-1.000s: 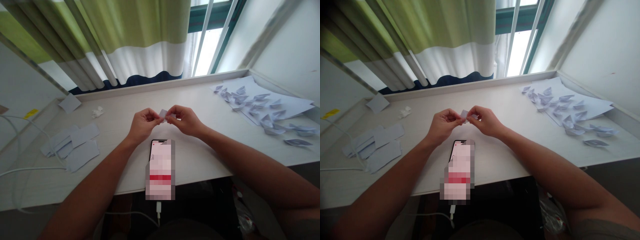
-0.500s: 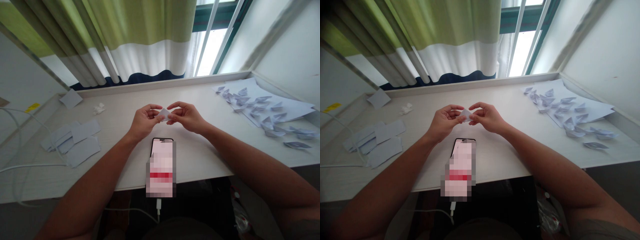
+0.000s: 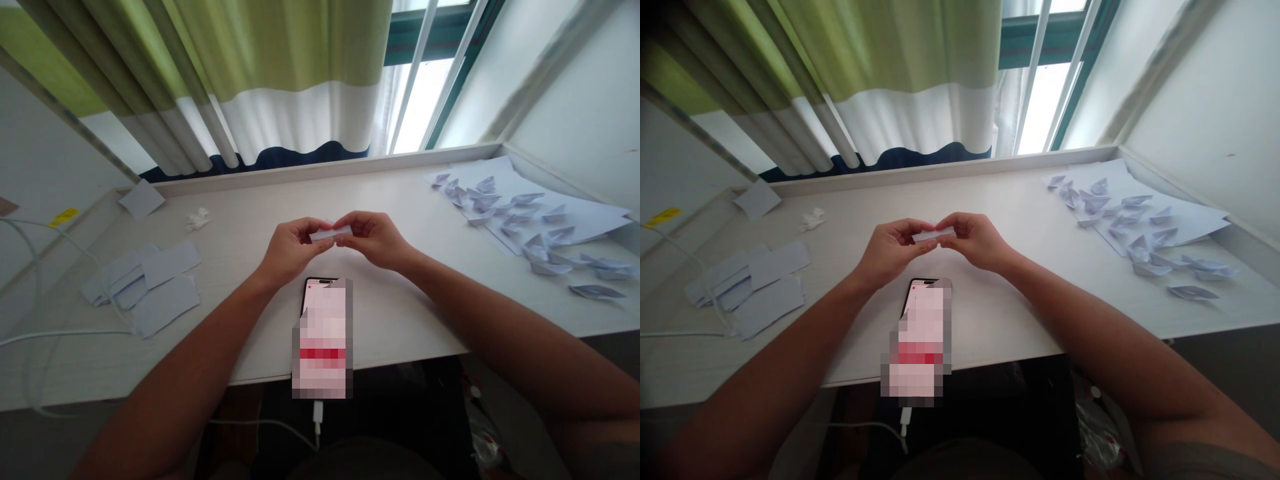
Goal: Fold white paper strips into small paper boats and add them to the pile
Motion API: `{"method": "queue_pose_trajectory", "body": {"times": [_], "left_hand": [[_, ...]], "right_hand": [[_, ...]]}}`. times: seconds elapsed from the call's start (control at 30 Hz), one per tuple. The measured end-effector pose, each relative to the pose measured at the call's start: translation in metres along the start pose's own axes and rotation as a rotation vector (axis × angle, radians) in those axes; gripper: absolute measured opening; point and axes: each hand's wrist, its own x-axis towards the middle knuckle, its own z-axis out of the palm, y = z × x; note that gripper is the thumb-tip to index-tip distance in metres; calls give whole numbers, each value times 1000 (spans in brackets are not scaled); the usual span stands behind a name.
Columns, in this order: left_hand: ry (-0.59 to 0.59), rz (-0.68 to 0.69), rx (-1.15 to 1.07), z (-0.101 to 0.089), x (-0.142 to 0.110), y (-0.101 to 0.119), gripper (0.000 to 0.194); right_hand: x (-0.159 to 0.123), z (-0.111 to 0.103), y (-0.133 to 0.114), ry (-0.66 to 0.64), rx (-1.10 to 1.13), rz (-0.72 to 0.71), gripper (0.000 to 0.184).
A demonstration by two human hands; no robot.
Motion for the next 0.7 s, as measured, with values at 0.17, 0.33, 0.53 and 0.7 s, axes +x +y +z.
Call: {"method": "queue_pose_trajectory", "body": {"times": [0.17, 0.33, 0.53, 0.7], "left_hand": [[39, 77, 153, -2, -2, 3, 24], [38, 180, 319, -5, -1, -1, 20], [8, 242, 387, -7, 1, 2, 13], [-106, 128, 331, -2, -2, 7, 19]], "right_hand": [[-3, -2, -8, 40, -130, -59, 29], [-2, -1, -8, 22, -193, -51, 30], [-1, -4, -11, -17, -338, -97, 32], [-1, -7, -18, -92, -375, -114, 28]]}}
